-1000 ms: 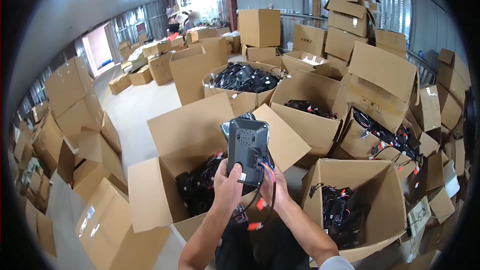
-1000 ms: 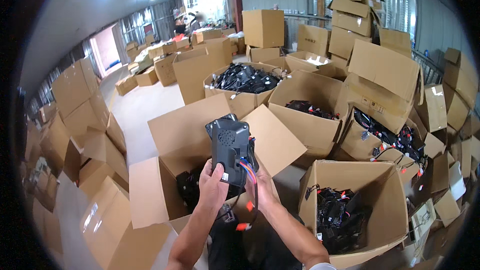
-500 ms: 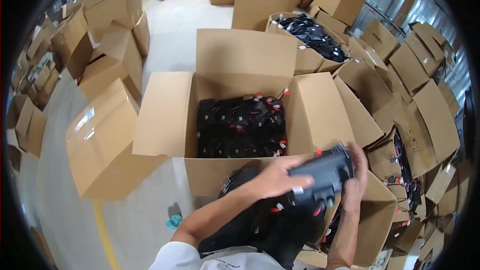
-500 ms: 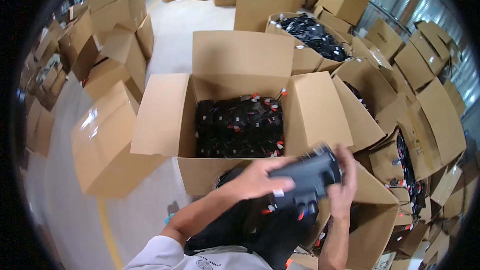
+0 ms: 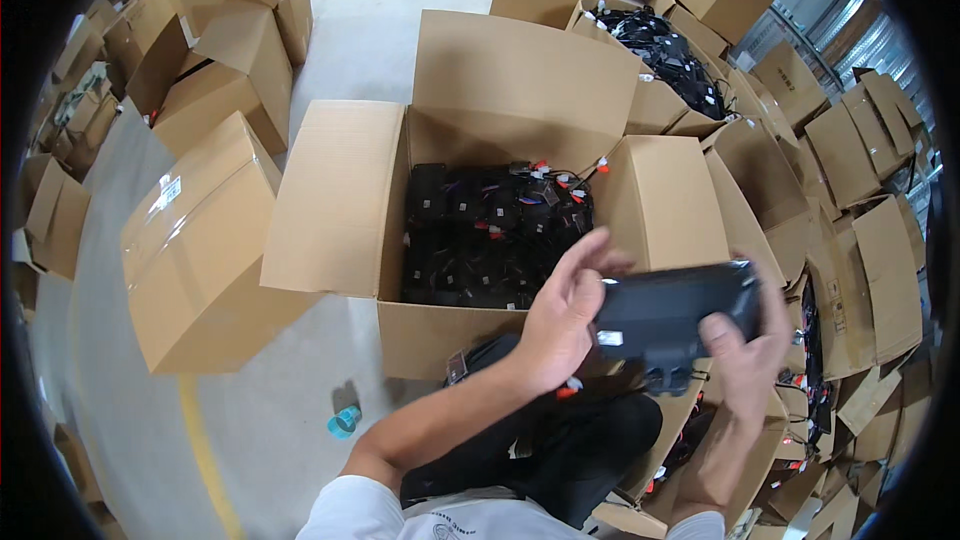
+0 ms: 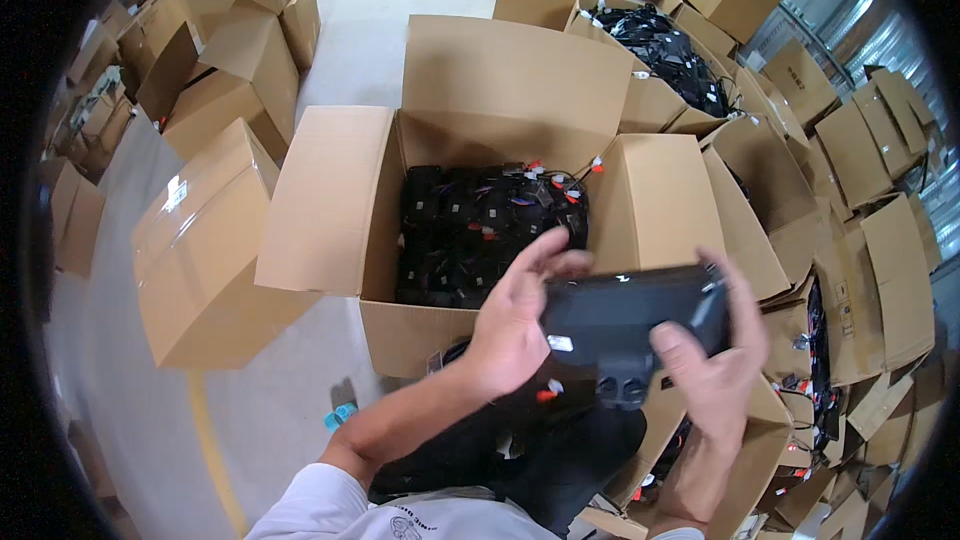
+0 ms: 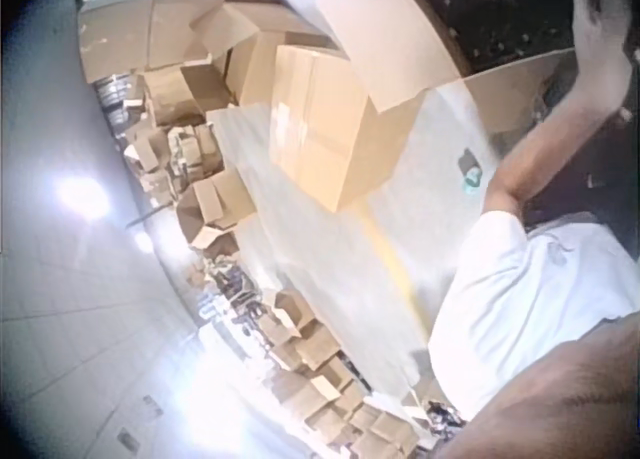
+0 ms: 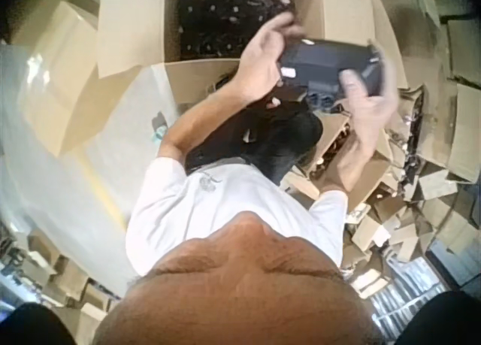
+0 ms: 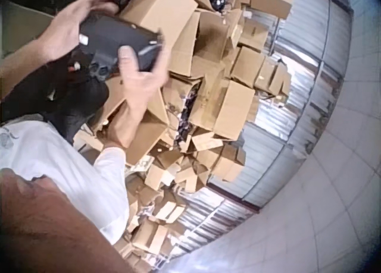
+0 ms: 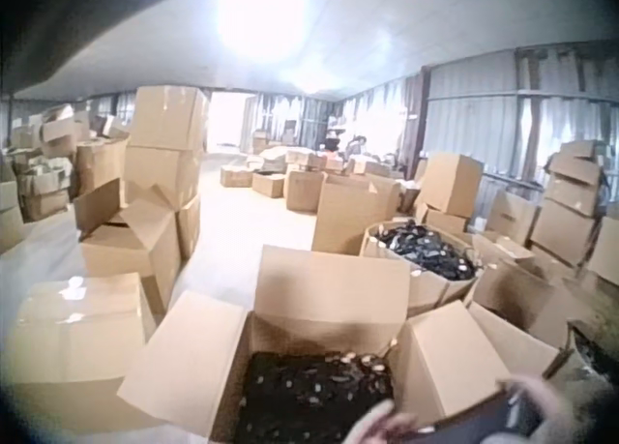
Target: The person sorts and inspects electronic display units and cable harnesses by hand, taking them from open cardboard boxes.
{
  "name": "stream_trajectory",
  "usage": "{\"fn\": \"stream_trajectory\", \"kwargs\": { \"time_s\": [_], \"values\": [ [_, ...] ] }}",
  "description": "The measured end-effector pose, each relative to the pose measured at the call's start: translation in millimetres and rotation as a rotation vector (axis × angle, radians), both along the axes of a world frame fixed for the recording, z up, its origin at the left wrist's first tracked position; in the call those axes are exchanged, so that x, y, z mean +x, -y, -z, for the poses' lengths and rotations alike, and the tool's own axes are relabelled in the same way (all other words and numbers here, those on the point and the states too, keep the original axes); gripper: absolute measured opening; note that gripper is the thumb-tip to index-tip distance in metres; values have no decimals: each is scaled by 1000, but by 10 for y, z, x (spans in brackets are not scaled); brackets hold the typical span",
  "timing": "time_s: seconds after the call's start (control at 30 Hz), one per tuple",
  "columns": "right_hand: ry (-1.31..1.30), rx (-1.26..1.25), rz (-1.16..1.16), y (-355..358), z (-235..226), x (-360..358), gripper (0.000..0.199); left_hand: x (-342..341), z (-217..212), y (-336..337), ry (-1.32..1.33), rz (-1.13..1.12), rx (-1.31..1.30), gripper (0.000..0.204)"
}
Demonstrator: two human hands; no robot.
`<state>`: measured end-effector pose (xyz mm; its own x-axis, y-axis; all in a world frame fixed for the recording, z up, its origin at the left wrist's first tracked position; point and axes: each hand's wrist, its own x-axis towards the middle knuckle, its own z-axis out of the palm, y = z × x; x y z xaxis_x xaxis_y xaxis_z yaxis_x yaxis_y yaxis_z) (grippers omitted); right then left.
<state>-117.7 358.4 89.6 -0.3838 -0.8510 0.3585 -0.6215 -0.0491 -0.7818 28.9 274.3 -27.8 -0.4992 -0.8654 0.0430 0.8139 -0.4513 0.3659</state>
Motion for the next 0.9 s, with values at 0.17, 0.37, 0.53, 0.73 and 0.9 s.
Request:
{"fn": "stream_trajectory", "kwargs": {
  "time_s": [0.17,0.37,0.53,0.73,0.9],
  "values": [
    [358,-496,44,735,-46,219,61,-57,-64,252,429,81,-1052,35],
    [571,-526,35,1546,-78,-439,36,458,72,1434,958,351,-905,19],
    [231,724,-209,1825,1327,-1130,56,1023,456,2789,1559,-335,-1354,11],
    [537,1123,-571,2406,3502,403,42,875,1517,3164,2112,-32,-1969,21],
    [445,1005,-788,2614,4577,1388,46,995,1904,3043,1896,-402,-1804,34]
  ]
}}
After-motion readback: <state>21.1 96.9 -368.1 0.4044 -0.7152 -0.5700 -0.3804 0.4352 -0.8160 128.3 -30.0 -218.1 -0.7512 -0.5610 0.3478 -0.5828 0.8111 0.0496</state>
